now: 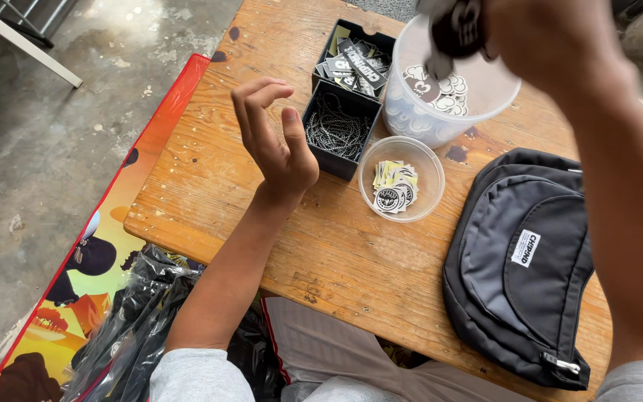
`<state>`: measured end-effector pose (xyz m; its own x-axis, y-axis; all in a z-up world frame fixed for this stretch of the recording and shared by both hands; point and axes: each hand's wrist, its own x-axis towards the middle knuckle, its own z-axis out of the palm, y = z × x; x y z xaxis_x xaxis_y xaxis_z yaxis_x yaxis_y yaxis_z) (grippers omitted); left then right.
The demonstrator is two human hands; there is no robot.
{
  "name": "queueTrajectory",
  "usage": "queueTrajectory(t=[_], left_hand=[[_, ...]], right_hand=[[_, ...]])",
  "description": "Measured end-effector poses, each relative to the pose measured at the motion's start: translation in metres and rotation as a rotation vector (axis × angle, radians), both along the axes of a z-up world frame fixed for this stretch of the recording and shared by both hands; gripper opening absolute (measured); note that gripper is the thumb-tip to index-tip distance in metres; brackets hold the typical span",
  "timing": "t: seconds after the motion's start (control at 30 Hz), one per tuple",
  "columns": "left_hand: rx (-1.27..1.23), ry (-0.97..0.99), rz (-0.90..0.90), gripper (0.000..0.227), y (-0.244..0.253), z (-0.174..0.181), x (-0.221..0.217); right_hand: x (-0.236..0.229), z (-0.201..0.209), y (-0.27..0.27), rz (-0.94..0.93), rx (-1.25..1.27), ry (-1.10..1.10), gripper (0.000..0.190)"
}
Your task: The person cleans a grey sling bag with a blue brush and a black cloth. They attach a cartoon character keychain to the bag's zipper. Finally, they place the bag into a clear plastic zip-lock bag and seal it.
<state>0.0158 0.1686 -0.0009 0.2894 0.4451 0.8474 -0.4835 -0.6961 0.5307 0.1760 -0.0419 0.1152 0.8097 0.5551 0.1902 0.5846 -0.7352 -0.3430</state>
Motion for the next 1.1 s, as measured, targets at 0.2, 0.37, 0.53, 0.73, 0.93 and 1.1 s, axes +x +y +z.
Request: queueTrajectory(t=[0.2, 0.37, 0.53, 0.73, 0.93, 1.1], left_hand=[[-0.059, 0.100, -0.100, 0.028, -0.002, -0.011, 0.003], [-0.020, 0.100, -0.139, 0.034, -0.002, -0.015, 0.002], [0.019, 0.085, -0.172, 0.035, -0.003, -0.015, 0.002], [0.040, 0.039, -0.146, 0.031, -0.003, -0.015, 0.002], [0.043, -0.080, -0.094, 0.032, 0.000, -0.006, -0.001], [0.110, -0.118, -0.093, 0.031, -0.005, -0.001, -0.005]], right_hand=[[-0.071, 0.002, 0.098, 0.316, -0.364, 0.343, 0.028], [-0.070, -0.024, 0.126, 0.290, -0.578, 0.271, 0.038], [-0.065, -0.039, 0.141, 0.274, -0.644, 0.242, 0.043], [-0.063, -0.034, 0.132, 0.264, -0.547, 0.334, 0.022], [-0.065, 0.001, 0.086, 0.149, -0.073, 0.228, 0.019], [-0.081, 0.027, 0.020, 0.099, 0.653, 0.276, 0.031]])
